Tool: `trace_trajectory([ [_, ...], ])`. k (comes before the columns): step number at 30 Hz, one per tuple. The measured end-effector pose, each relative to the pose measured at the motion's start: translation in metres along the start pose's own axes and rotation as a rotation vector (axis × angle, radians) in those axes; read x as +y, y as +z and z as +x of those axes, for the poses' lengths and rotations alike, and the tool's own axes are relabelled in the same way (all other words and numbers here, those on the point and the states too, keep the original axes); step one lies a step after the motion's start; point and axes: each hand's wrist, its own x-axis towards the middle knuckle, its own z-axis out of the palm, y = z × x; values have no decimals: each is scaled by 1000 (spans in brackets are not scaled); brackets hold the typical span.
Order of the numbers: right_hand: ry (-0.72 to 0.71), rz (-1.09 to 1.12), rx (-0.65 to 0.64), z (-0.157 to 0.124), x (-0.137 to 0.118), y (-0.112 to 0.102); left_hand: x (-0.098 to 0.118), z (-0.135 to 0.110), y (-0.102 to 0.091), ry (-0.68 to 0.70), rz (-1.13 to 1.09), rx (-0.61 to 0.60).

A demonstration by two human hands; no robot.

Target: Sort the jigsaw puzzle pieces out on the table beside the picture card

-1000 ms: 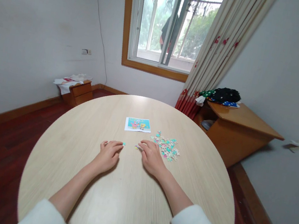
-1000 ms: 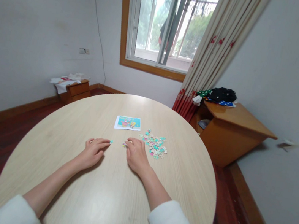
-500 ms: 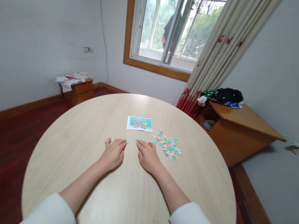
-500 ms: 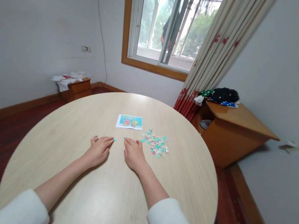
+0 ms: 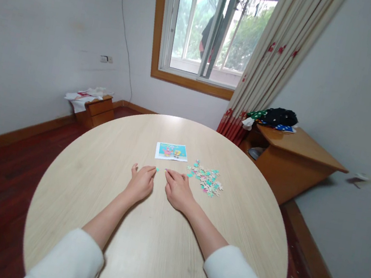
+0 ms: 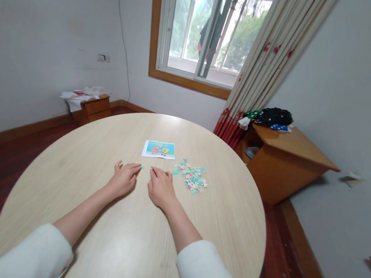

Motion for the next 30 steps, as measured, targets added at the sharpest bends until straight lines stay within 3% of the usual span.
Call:
trace_trajectory([
  [15, 6, 12, 46, 5, -6, -1, -7, 0, 1, -17, -45, 16],
  [23, 397, -179, 148, -9, 36, -28, -10, 2, -16, -94, -115, 186],
  [30, 340, -232, 68, -13, 27, -20, -12, 4, -16, -127, -90, 226],
])
